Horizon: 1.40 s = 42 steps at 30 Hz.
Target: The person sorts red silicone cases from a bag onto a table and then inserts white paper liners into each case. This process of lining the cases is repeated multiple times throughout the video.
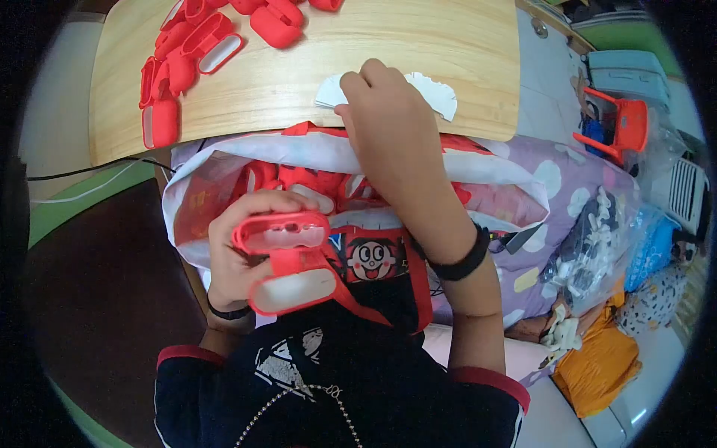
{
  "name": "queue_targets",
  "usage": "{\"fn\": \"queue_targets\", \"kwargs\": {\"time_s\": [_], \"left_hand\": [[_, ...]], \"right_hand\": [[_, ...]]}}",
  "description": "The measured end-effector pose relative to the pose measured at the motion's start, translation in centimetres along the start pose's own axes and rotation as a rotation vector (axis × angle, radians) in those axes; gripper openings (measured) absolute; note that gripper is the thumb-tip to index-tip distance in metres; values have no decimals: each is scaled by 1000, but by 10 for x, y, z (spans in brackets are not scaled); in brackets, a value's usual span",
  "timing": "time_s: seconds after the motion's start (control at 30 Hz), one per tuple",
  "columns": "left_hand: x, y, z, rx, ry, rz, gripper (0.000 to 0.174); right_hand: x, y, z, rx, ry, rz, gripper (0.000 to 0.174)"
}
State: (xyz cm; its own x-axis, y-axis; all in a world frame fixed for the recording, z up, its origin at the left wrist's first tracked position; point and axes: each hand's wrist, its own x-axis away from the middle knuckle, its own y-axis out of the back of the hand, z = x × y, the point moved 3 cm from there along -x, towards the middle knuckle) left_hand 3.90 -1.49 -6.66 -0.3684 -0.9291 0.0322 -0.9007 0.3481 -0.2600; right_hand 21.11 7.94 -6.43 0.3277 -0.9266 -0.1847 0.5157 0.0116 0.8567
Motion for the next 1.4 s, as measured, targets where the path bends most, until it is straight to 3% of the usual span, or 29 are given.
{"fn": "queue_targets", "kwargs": {"time_s": [0.2,0.33,0.43,0.57,0.67,0.7,0.77,0.87,0.93,1.03,1.17,1.3,1.33,1.4], "left_hand": [[6,-1,2,399,140,-100,48],[10,7,-3,234,178,-160,46],[5,7,-10,46,45,-82,44],[-4,2,-20,-562,-365,-24,43],[0,1,-24,-440,-439,-15,49],[4,4,-14,-210,-376,17,59],[13,3,-8,376,49,-81,64],[8,-10,-7,1130,474,130,70],[3,-22,1,1793,480,558,69],[11,-33,3,1878,602,418,64],[9,-38,6,1654,556,213,60],[6,-38,6,1124,538,-288,58],[5,-38,6,1095,509,-303,58],[0,-31,11,1130,250,-23,58]], "right_hand": [[-3,-11,-4,140,17,52,14],[-3,-14,-4,158,20,23,9],[-4,-13,-4,144,23,-5,7],[-3,-1,-5,37,-8,-152,5],[1,27,3,-64,-28,-249,7],[3,38,8,-101,-35,-271,9],[10,54,17,-137,-17,-333,15],[22,74,41,-78,84,-462,16],[31,82,60,-39,183,-471,16],[44,87,78,-15,317,-370,21],[57,78,82,94,511,-344,24],[69,63,92,218,615,-235,18],[72,60,93,241,636,-194,18],[77,58,92,260,690,-130,19]]}}
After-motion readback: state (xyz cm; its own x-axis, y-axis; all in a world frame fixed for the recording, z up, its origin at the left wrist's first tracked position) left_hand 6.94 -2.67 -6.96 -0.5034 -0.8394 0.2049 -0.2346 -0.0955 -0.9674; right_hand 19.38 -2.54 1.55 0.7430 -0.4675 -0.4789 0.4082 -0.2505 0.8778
